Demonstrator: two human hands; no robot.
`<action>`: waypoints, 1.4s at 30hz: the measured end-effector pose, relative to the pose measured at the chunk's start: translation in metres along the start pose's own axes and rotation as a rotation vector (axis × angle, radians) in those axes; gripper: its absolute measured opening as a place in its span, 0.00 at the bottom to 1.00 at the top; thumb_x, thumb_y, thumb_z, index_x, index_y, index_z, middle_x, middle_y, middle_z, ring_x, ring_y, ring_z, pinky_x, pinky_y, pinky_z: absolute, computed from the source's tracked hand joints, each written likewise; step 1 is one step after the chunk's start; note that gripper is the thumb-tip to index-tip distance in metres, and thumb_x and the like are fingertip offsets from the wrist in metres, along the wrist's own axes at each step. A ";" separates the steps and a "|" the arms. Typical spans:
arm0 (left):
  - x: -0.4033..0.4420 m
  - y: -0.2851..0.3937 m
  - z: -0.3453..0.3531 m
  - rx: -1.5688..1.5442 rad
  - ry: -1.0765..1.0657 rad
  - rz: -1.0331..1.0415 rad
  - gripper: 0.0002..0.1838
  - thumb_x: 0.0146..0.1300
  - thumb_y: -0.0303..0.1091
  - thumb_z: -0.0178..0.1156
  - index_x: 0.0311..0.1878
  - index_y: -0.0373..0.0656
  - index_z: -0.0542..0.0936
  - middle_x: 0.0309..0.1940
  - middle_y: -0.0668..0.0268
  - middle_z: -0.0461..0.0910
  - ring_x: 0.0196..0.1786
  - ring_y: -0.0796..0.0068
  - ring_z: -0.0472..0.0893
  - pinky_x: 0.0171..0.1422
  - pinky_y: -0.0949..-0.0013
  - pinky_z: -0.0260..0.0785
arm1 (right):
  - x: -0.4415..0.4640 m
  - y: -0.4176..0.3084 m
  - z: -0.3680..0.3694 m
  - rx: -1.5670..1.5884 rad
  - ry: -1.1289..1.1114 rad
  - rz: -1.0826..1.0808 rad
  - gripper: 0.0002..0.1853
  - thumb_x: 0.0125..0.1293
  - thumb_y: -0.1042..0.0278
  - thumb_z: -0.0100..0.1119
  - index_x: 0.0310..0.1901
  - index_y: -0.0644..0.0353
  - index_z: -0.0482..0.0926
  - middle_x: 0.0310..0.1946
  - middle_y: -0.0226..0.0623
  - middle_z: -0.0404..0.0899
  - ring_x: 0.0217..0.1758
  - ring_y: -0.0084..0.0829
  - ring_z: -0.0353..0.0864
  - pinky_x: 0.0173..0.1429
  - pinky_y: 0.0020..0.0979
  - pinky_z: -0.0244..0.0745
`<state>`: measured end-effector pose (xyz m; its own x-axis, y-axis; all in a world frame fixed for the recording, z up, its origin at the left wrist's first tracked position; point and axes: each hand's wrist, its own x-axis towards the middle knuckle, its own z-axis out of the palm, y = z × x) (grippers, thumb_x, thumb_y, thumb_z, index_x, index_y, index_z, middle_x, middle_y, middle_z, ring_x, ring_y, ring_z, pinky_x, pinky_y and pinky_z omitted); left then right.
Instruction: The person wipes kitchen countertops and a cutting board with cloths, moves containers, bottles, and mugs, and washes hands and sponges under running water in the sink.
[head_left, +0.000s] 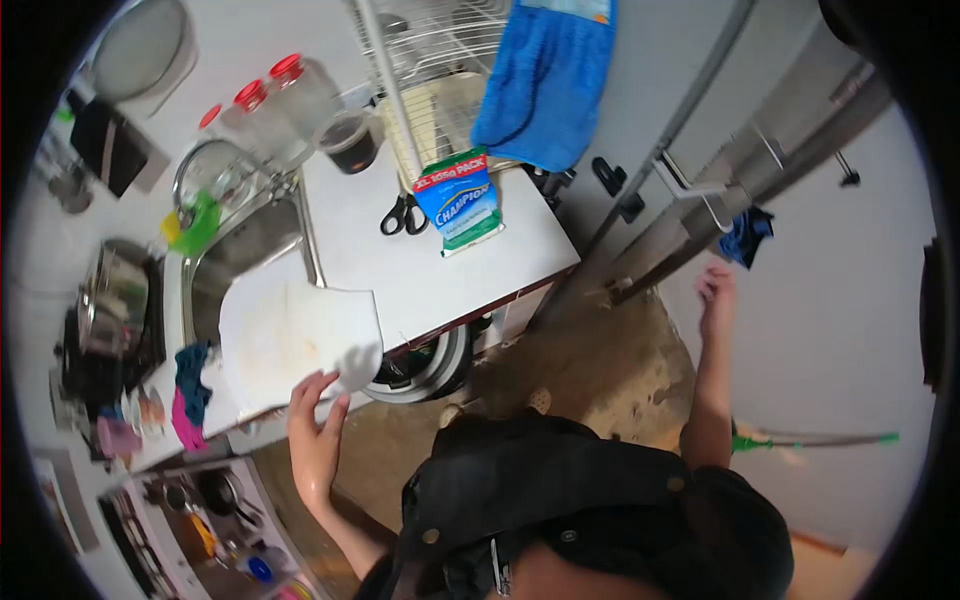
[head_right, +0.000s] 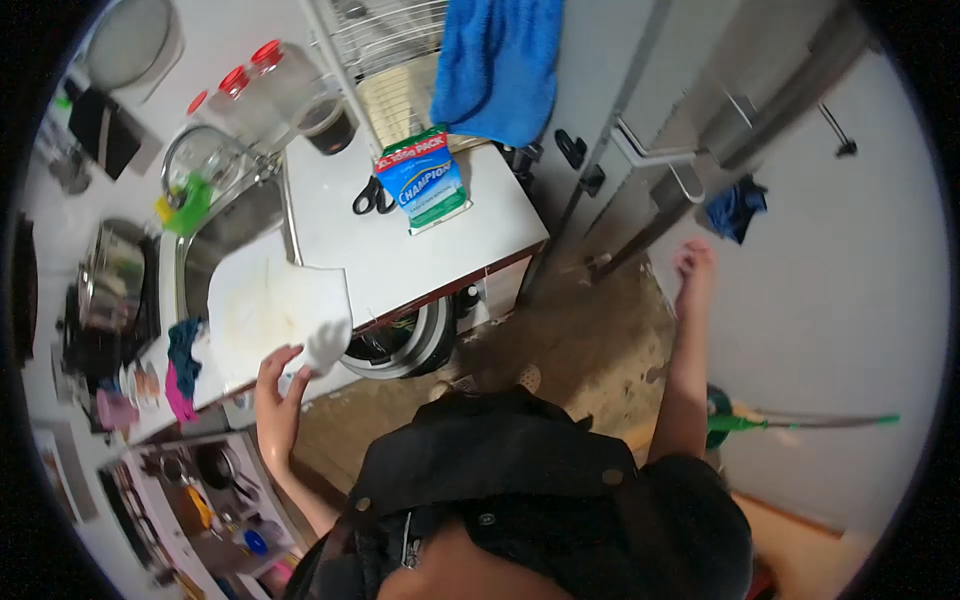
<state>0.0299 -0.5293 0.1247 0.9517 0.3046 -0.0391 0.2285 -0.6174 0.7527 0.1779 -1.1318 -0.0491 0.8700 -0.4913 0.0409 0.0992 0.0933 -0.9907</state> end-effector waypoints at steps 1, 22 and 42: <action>0.000 0.018 0.006 -0.024 -0.020 -0.005 0.16 0.61 0.33 0.60 0.52 0.40 0.78 0.54 0.57 0.74 0.58 0.63 0.72 0.61 0.68 0.62 | 0.011 -0.033 0.015 -0.019 0.090 -0.109 0.16 0.68 0.61 0.47 0.55 0.56 0.71 0.47 0.31 0.74 0.46 0.25 0.72 0.51 0.29 0.68; 0.196 0.248 0.153 -0.075 0.385 0.930 0.16 0.50 0.32 0.67 0.43 0.40 0.79 0.31 0.61 0.73 0.43 0.63 0.70 0.42 0.64 0.65 | -0.123 -0.157 0.171 -0.490 -0.021 -1.065 0.16 0.59 0.82 0.49 0.49 0.63 0.76 0.50 0.47 0.72 0.55 0.43 0.70 0.60 0.39 0.64; 0.191 0.256 0.114 -0.492 -0.407 1.067 0.12 0.51 0.38 0.63 0.33 0.40 0.83 0.53 0.60 0.73 0.56 0.62 0.71 0.64 0.65 0.57 | -0.064 -0.178 0.278 0.060 -0.345 -0.857 0.14 0.66 0.73 0.49 0.53 0.63 0.71 0.51 0.41 0.70 0.52 0.30 0.72 0.54 0.31 0.70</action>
<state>0.2931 -0.7120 0.2343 0.6291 -0.4836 0.6085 -0.7154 -0.0541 0.6966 0.2391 -0.8763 0.1606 0.5827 -0.1291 0.8024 0.7916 -0.1333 -0.5963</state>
